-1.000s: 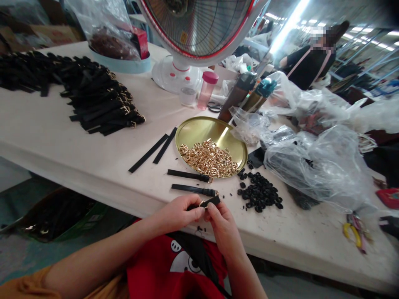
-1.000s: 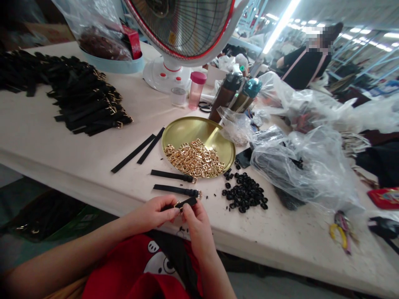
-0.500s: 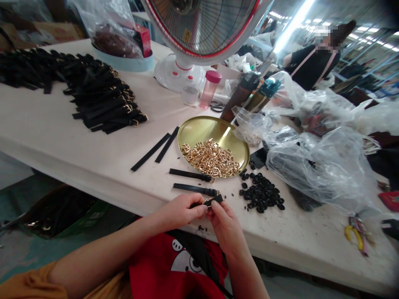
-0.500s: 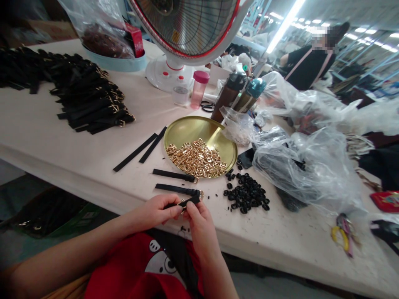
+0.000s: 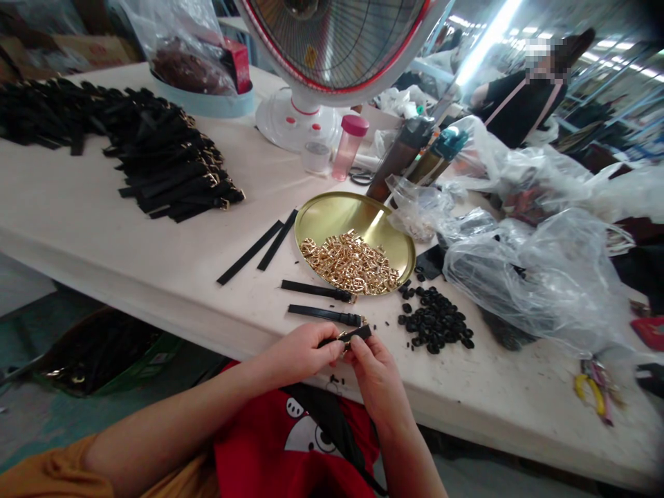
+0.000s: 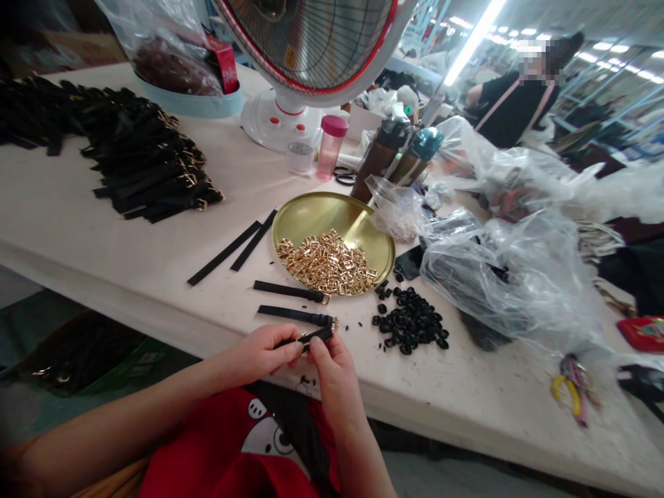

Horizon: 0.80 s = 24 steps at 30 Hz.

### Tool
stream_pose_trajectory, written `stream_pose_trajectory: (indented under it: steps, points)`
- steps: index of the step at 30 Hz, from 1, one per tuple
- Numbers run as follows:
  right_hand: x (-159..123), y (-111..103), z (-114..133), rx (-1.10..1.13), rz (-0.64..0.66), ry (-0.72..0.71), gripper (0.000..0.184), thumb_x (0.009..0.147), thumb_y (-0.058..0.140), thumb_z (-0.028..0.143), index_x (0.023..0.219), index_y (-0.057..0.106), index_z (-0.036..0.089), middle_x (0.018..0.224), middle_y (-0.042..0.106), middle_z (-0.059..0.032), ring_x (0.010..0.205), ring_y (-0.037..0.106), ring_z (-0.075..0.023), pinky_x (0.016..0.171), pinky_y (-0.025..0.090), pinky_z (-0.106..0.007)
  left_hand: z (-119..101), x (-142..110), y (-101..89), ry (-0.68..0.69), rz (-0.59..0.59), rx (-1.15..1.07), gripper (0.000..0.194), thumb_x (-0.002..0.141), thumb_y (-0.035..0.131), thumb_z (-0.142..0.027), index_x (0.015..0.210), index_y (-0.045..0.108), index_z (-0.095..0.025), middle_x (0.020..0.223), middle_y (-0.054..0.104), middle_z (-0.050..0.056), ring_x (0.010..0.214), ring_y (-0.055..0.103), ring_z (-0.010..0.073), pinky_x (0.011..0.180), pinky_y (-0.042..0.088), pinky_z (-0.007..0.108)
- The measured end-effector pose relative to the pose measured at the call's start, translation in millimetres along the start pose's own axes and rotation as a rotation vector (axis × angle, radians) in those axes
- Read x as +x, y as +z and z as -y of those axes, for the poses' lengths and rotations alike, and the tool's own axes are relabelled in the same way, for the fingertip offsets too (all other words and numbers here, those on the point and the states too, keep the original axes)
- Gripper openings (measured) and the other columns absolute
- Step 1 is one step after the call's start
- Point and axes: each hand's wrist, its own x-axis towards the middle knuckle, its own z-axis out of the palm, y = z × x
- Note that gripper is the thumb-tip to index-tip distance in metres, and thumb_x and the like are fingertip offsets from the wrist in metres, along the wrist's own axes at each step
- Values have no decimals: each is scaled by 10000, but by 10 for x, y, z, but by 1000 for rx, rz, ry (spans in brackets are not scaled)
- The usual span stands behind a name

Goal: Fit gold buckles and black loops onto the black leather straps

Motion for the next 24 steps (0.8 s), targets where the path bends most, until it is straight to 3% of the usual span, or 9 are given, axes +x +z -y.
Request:
stream_pose_trajectory:
  steps: [2,6,8,14,24]
  points:
    - [-16,2,18,-102,-31,-49,156,778,549,347,809,579,198,694,550,16,644,476,-129,631,395,-259,24,-7,17,-24,3,-31,188,808,418,-305,718,502,-162,606,488,-44,499,427,79,473,329,184]
    - [-59,21,77,-421,-199,-301,66,762,569,278,774,573,213,752,563,-6,720,489,-158,682,381,-281,95,-19,64,-57,-44,-121,191,820,421,-358,816,465,-172,684,552,-33,476,448,75,451,355,187]
    - [-62,26,99,-458,-236,-352,53,758,573,268,754,571,216,750,559,-10,723,486,-164,683,376,-284,117,-20,84,-43,-60,-156,185,819,430,-353,818,461,-171,696,561,-31,477,451,71,456,364,186]
    - [6,11,108,-169,-75,-91,160,768,561,338,837,586,196,705,550,15,645,464,-127,615,380,-257,124,0,110,-17,-101,-200,164,813,450,-327,795,476,-166,688,574,-29,467,435,64,458,357,182]
    - [41,74,-34,96,70,14,159,762,583,302,868,590,184,695,546,16,621,451,-108,620,393,-254,170,17,109,-11,-117,-209,164,815,461,-323,790,487,-163,673,558,-37,456,436,59,442,344,177]
